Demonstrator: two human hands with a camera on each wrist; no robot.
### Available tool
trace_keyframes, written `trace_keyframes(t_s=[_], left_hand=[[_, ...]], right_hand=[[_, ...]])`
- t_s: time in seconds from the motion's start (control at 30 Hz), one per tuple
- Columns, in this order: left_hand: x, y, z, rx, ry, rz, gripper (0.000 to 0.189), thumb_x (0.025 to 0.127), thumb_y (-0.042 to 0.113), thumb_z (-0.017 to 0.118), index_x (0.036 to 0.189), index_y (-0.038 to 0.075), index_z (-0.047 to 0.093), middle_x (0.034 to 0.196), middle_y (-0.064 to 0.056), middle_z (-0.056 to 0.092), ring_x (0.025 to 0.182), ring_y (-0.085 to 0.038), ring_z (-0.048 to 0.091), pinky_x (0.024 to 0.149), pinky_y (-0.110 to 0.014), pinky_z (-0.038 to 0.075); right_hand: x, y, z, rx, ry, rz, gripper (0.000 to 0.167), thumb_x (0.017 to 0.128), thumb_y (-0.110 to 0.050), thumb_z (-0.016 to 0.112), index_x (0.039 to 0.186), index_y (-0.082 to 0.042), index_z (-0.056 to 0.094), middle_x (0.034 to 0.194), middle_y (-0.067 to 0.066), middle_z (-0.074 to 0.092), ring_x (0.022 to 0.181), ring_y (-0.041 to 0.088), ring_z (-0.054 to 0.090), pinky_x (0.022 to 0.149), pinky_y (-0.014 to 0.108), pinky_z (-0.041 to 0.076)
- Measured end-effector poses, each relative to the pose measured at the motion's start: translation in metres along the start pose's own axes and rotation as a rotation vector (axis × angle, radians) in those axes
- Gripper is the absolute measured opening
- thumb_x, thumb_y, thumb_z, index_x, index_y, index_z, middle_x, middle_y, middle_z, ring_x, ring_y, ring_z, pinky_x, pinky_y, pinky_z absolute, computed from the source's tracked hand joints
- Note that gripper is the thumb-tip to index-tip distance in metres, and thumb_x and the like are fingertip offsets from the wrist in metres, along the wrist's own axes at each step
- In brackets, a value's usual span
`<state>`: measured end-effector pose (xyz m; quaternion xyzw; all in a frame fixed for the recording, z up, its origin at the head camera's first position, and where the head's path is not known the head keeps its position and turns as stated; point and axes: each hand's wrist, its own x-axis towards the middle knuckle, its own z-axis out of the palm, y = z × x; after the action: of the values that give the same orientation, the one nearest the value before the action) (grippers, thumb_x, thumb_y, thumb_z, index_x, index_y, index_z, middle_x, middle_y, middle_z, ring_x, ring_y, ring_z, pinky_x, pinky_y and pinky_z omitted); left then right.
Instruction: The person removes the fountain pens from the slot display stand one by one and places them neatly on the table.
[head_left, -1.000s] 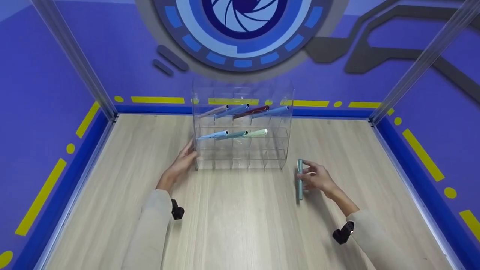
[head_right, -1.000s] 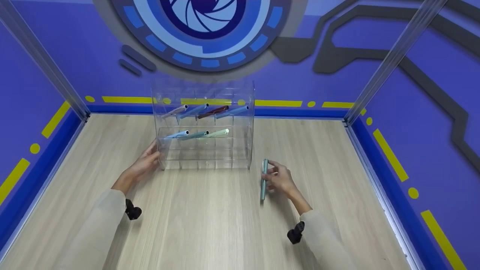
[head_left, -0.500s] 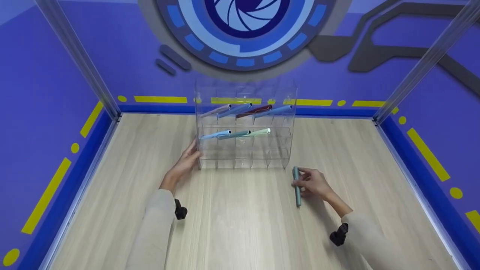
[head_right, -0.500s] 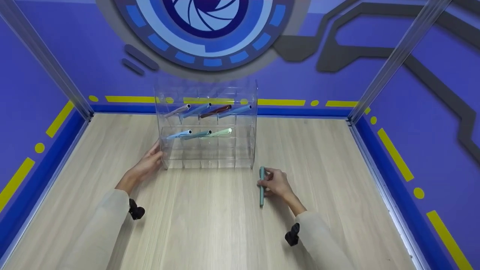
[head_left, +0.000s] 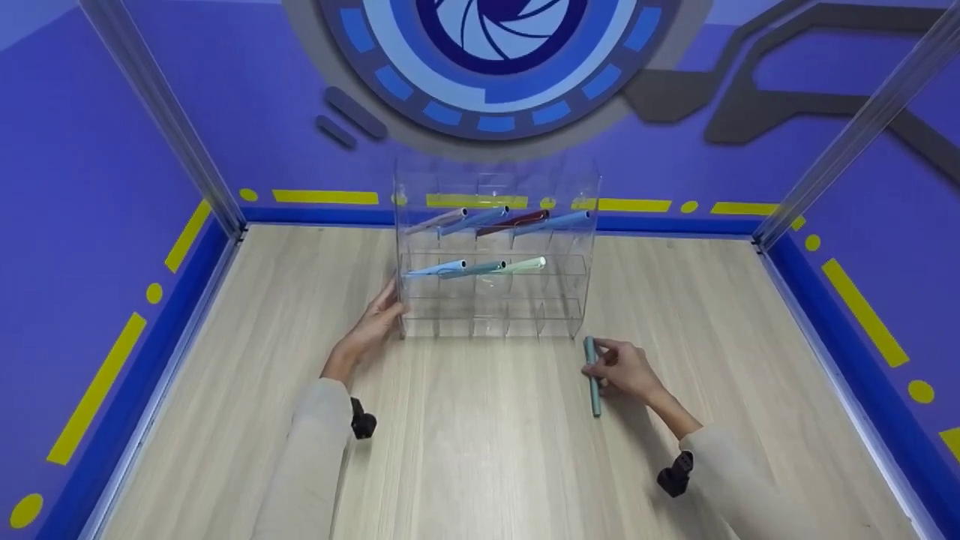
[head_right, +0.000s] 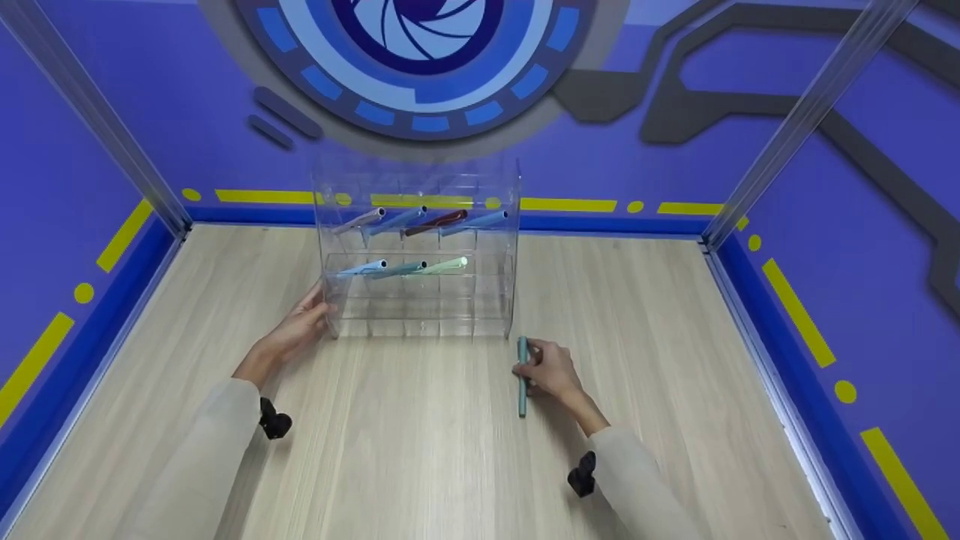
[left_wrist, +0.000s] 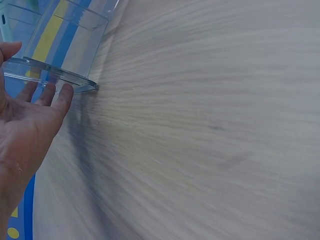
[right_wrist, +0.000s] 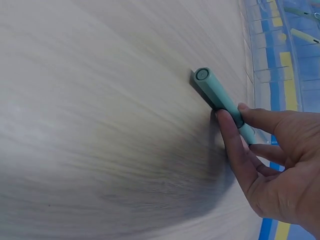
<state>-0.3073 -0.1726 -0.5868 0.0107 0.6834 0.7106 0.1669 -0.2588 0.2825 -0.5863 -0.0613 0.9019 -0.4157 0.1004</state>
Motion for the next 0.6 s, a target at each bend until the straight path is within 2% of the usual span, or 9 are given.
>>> trace_keyframes(t_s=[0.1,0.2,0.4,0.5,0.6], left_hand=[[0.000,0.000,-0.001,-0.012,-0.003,0.004,0.077,0.105,0.008,0.043,0.166,0.028,0.000,0.175,-0.002,-0.003,0.162,-0.024,-0.004,0.131,-0.046,0.008],[0.000,0.000,-0.001,-0.026,-0.007,0.018,0.077,0.105,0.008,0.043,0.166,0.028,0.000,0.175,-0.001,-0.001,0.162,-0.024,-0.001,0.131,-0.046,0.009],[0.000,-0.001,-0.002,-0.015,-0.004,0.005,0.076,0.106,0.008,0.040,0.166,0.026,-0.003,0.175,-0.003,-0.004,0.162,-0.026,-0.003,0.131,-0.046,0.007],[0.000,-0.002,-0.001,-0.006,-0.003,-0.002,0.076,0.106,0.008,0.040,0.166,0.026,-0.003,0.175,-0.003,-0.004,0.162,-0.026,-0.004,0.132,-0.046,0.007],[0.000,-0.002,0.000,0.001,-0.009,-0.004,0.076,0.106,0.008,0.040,0.166,0.024,-0.004,0.175,-0.004,-0.005,0.162,-0.026,-0.004,0.131,-0.046,0.007]], right_hand=[[0.000,0.000,-0.001,0.001,0.000,-0.001,0.062,0.091,-0.010,0.077,0.142,0.013,0.051,0.088,0.016,0.073,0.067,0.015,0.066,0.055,0.016,0.048],[0.000,-0.002,-0.004,0.006,0.006,-0.016,0.059,0.092,-0.012,0.076,0.140,0.014,0.052,0.093,0.021,0.074,0.068,0.019,0.070,0.057,0.018,0.052],[-0.001,-0.009,-0.015,0.048,-0.033,-0.059,0.044,0.098,-0.009,0.068,0.133,0.015,0.057,0.101,0.028,0.073,0.079,0.031,0.075,0.063,0.033,0.062],[-0.001,-0.014,-0.023,0.051,-0.064,-0.121,0.037,0.099,-0.006,0.064,0.129,0.015,0.060,0.099,0.028,0.072,0.076,0.029,0.073,0.061,0.033,0.061],[0.001,-0.023,-0.030,0.082,-0.101,-0.196,0.033,0.101,-0.005,0.062,0.128,0.014,0.061,0.100,0.032,0.069,0.075,0.021,0.070,0.063,0.033,0.060]])
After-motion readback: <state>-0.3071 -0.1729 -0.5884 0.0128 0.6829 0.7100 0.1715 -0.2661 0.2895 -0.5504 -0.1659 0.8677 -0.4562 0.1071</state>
